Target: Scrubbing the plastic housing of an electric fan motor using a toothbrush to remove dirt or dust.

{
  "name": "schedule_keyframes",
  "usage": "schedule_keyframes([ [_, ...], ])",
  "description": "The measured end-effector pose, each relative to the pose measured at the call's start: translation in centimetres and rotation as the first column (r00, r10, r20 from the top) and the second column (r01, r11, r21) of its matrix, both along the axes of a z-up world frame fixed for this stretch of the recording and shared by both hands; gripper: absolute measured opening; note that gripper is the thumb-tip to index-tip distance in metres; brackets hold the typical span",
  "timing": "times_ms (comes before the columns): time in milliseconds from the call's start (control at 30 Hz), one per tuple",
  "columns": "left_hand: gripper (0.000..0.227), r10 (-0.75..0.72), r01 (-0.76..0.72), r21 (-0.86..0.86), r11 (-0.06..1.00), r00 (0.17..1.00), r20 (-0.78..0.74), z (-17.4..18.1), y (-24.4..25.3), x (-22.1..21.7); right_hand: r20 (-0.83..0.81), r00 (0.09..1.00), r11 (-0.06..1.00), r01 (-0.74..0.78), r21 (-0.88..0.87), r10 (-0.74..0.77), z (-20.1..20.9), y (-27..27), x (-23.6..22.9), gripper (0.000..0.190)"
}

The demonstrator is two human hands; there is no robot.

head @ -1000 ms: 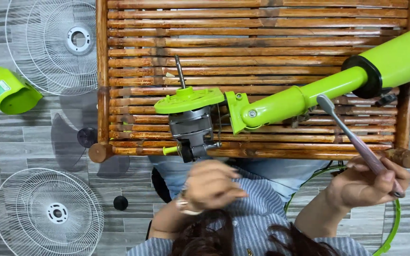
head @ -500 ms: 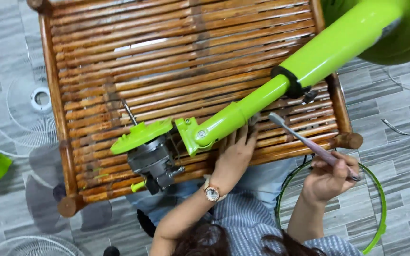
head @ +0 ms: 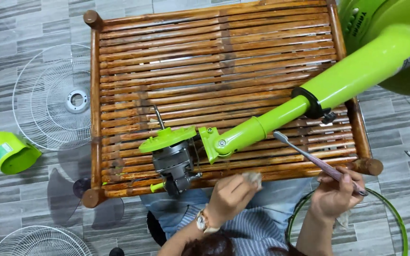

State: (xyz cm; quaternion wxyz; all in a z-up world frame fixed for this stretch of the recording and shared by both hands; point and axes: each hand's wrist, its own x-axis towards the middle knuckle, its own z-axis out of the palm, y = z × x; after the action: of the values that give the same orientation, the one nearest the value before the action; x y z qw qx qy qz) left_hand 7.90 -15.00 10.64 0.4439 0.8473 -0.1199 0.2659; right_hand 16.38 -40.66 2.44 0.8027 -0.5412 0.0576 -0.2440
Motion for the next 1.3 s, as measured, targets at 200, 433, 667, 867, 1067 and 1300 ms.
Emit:
schedule_keyframes([
  [200,0.015,0.163,-0.17,0.046,0.984,0.977,0.139,0.4,4.0,-5.2,0.021,0.999,0.999,-0.035,-0.017,0.035,0.5,0.7,-0.2,0.011],
  [433,0.016,0.795,-0.821,0.129,0.556,0.571,0.204,-3.3,14.5,-9.5,0.061,0.997,0.998,-0.041,-0.04,0.043,1.3,1.5,-0.3,0.013],
  [667,0.033,0.827,-0.781,0.274,0.562,0.544,-0.143,-2.3,18.4,-6.8,0.099,0.995,0.999,-0.031,-0.018,0.032,1.8,2.1,-0.6,0.013],
  [867,0.022,0.751,-0.756,0.057,0.652,0.654,0.089,-4.4,16.5,-6.1,0.139,0.99,0.998,-0.007,-0.057,0.015,2.3,2.0,-0.6,0.017],
  [1067,0.039,0.622,-0.63,-0.06,0.774,0.741,0.252,-9.4,12.1,-7.2,0.151,0.988,0.999,-0.031,-0.027,0.035,2.9,2.5,0.1,0.021],
  [1300,0.073,0.597,-0.619,0.101,0.779,0.782,0.18,-10.6,12.0,-9.7,0.079,0.996,0.998,-0.049,0.047,0.046,3.7,4.6,0.2,0.016],
])
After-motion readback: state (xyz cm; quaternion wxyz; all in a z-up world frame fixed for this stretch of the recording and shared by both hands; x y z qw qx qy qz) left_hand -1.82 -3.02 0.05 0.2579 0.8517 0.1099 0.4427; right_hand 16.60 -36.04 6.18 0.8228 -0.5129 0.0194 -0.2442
